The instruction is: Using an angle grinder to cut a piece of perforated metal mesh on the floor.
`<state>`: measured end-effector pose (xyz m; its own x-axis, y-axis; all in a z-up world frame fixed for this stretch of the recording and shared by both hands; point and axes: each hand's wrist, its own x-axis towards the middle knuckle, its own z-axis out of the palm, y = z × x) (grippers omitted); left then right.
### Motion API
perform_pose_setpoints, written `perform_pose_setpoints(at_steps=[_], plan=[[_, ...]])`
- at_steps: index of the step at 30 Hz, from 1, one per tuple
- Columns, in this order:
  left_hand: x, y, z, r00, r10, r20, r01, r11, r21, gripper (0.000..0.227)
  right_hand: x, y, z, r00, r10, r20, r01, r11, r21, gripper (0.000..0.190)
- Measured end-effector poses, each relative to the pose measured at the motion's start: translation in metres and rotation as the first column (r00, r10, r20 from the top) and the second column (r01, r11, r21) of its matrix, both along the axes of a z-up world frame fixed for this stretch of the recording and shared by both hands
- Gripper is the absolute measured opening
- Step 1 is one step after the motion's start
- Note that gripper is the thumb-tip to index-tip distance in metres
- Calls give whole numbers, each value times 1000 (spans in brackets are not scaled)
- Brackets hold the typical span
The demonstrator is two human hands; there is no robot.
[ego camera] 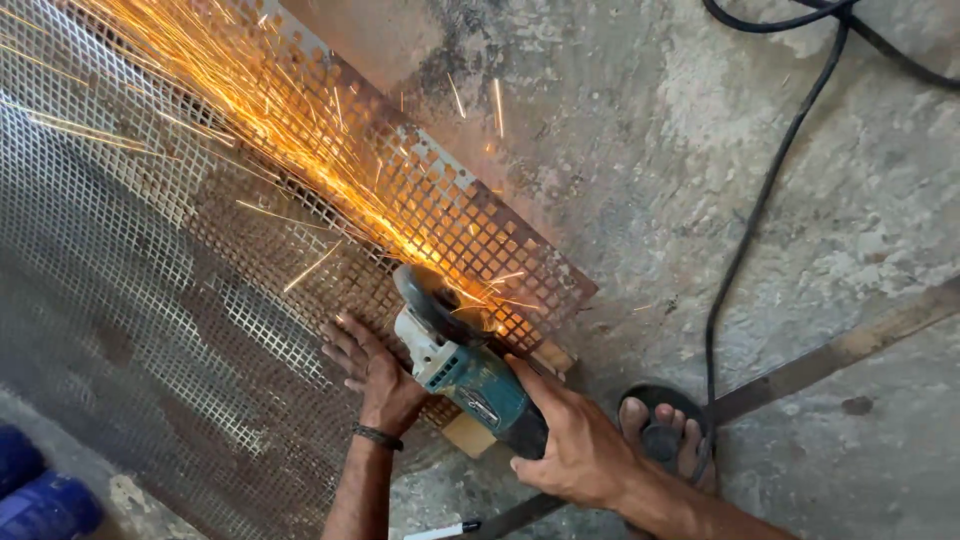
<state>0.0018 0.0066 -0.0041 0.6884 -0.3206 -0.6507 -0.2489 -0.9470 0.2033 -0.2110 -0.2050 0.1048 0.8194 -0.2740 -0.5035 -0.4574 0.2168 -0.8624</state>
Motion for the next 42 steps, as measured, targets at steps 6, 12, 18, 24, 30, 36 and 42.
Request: perform_pose_setpoints(at_steps=[6, 12, 18, 24, 30, 36, 42], plan=[[-1, -6, 3, 999, -36, 36, 35, 999, 24, 163, -8, 8, -6, 992, 44, -115, -49, 998, -43, 97], [-2, -8, 4, 999, -20, 47, 18, 999, 31, 155, -12, 6, -3, 996, 30, -87, -36, 997, -64, 98], [-3, -7, 0, 996, -14, 89, 14, 1000, 2, 177, -20, 5, 4, 991, 76, -113, -81, 996, -39, 100], [-10, 17, -39, 971, -64, 231, 66, 998, -2, 192, -44, 4, 16, 856, 247, -455, -291, 956, -29, 117], [-9, -3, 4, 1000, -5, -29, 4, 1000, -22, 178, -60, -7, 72, 976, -164, -142, 176, 981, 75, 92], [-3, 5, 22, 989, 109, -102, -138, 930, -342, 173, -59, 18, 140, 917, -390, -83, 393, 920, 18, 68], [4, -8, 20, 984, 10, -177, -18, 999, -42, 171, -74, 22, 147, 856, -466, -225, 459, 884, -88, 57]])
